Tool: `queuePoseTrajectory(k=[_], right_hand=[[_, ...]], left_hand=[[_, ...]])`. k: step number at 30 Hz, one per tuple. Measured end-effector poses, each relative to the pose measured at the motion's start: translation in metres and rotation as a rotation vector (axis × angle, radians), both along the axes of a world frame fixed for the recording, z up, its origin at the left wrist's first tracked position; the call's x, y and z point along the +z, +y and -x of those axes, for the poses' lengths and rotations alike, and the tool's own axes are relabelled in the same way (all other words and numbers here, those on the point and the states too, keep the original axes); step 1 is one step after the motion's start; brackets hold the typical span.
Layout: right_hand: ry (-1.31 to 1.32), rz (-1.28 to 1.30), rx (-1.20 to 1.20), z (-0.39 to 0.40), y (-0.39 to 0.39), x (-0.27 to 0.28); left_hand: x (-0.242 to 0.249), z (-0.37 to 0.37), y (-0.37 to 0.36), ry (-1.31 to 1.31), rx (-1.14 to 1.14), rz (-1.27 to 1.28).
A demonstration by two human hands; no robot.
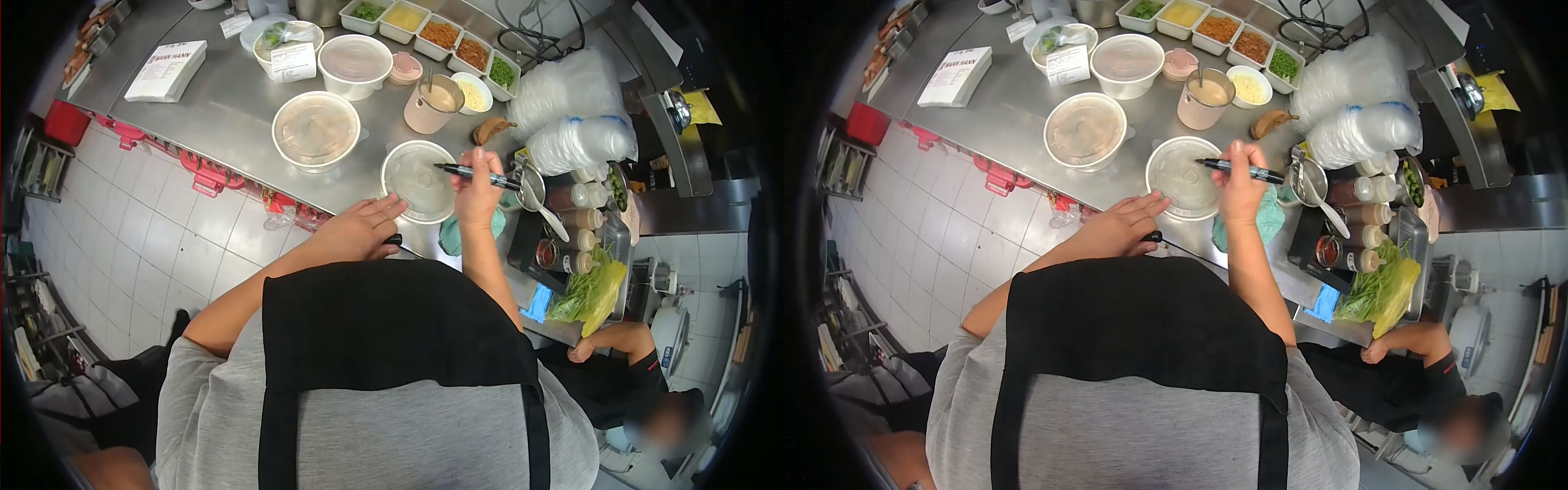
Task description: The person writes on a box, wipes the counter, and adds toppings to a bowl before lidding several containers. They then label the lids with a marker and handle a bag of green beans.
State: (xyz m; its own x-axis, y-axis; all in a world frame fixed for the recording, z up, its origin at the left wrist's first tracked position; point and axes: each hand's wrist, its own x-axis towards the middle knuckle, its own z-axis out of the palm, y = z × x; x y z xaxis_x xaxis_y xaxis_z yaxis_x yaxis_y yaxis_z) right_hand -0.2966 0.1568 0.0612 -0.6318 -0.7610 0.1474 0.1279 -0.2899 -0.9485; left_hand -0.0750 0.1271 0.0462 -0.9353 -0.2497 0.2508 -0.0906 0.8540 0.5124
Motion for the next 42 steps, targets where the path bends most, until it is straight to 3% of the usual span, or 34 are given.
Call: queuePoseTrajectory(k=[9,12,25,42], right_hand=[[0.010,-0.017,0.035,-0.011,-0.001,-0.015],[0.167,-0.065,0.019,-0.019,0.003,-0.009],[0.260,-0.197,0.215,-0.021,0.002,-0.012],[0.284,-0.131,0.088,-0.023,0.003,-0.016]], left_hand=[[-0.005,-0.003,0.000,-0.001,-0.009,-0.021],[-0.008,-0.003,-0.001,0.012,-0.033,-0.056],[-0.006,-0.005,0.001,0.001,-0.025,-0.061],[-0.002,-0.005,0.002,-0.013,-0.009,-0.081]])
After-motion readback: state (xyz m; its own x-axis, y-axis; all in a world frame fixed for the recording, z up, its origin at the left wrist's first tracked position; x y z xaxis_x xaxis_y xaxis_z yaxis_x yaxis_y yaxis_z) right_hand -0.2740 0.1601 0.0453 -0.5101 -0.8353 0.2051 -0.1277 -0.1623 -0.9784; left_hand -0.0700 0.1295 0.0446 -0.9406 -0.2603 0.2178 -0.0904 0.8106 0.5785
